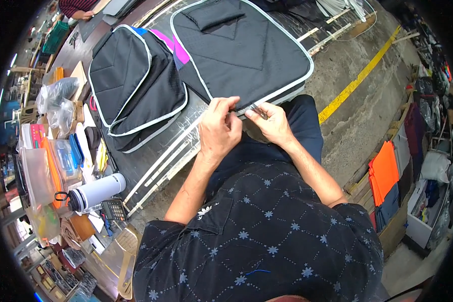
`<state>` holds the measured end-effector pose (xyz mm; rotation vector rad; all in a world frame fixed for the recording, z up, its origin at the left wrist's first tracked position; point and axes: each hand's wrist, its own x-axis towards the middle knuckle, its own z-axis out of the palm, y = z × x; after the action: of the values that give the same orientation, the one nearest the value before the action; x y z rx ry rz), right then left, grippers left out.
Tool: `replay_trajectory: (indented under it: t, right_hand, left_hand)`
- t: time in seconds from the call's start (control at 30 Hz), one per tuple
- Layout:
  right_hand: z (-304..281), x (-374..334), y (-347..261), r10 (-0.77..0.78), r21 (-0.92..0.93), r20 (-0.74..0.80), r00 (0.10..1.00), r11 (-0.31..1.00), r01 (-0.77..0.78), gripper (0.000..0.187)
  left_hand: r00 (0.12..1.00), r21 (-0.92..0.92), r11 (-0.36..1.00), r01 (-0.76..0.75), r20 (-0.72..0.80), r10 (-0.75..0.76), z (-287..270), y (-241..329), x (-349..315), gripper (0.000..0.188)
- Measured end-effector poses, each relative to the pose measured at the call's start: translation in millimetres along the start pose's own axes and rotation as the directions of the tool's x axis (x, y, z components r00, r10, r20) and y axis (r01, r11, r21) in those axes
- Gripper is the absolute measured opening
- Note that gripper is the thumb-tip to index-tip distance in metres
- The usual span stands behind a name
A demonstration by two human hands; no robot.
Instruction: Trimming excess threads from manufactured backpacks using scissors.
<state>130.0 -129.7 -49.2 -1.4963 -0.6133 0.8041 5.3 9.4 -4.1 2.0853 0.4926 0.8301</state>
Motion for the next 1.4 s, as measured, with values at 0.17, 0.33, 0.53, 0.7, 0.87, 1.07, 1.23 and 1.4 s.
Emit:
replay_trajectory:
  t: [0.17, 0.33, 0.53, 0.7, 0.87, 1.07, 1.23, 1.4]
  right_hand:
    - [-6.5, -0.4, -0.9, 0.068, -0.123, 0.03, 0.997, 0.99, -0.064, 0.019]
    - [-5.5, -10.5, -11.8, 0.022, -0.212, -0.004, 1.0, 0.977, -0.023, 0.023]
    - [-6.2, -25.8, -48.9, -0.292, -0.599, -0.091, 0.952, 0.78, 0.182, 0.027]
    - [-1.2, -26.5, -54.9, -0.45, -0.758, 0.01, 0.893, 0.579, 0.3, 0.022]
    - [7.8, -23.0, -59.4, -0.452, -0.785, 0.018, 0.892, 0.546, 0.293, 0.021]
    - [8.9, -21.3, -57.4, -0.458, -0.807, 0.027, 0.888, 0.514, 0.29, 0.019]
    - [7.3, -20.7, -54.2, -0.473, -0.808, 0.053, 0.879, 0.497, 0.316, 0.018]
    - [7.6, -20.3, -55.9, -0.396, -0.643, -0.104, 0.912, 0.727, 0.242, 0.031]
  left_hand:
    - [0.995, 0.166, 0.981, -0.1, 0.036, 0.095, 4.5, -3.6, -0.3, 0.017]
    - [0.998, 0.054, 0.998, 0.028, 0.059, -0.031, 2.9, -8.8, -2.0, 0.01]
    - [0.998, -0.041, 0.997, 0.063, 0.034, -0.062, 5.7, -10.4, -5.3, 0.009]
    - [0.997, -0.023, 0.997, 0.073, 0.015, -0.073, 7.6, -12.1, -9.7, 0.008]
    - [0.999, -0.023, 0.998, 0.05, 0.014, -0.049, 7.7, -11.1, -11.0, 0.008]
    - [0.999, -0.023, 0.999, 0.049, 0.02, -0.048, 10.0, -9.8, -10.3, 0.008]
    - [0.999, -0.037, 0.998, 0.046, 0.016, -0.046, 10.6, -10.2, -11.4, 0.01]
    - [0.983, -0.267, 0.96, 0.081, -0.139, -0.121, 0.5, -33.1, -27.0, 0.025]
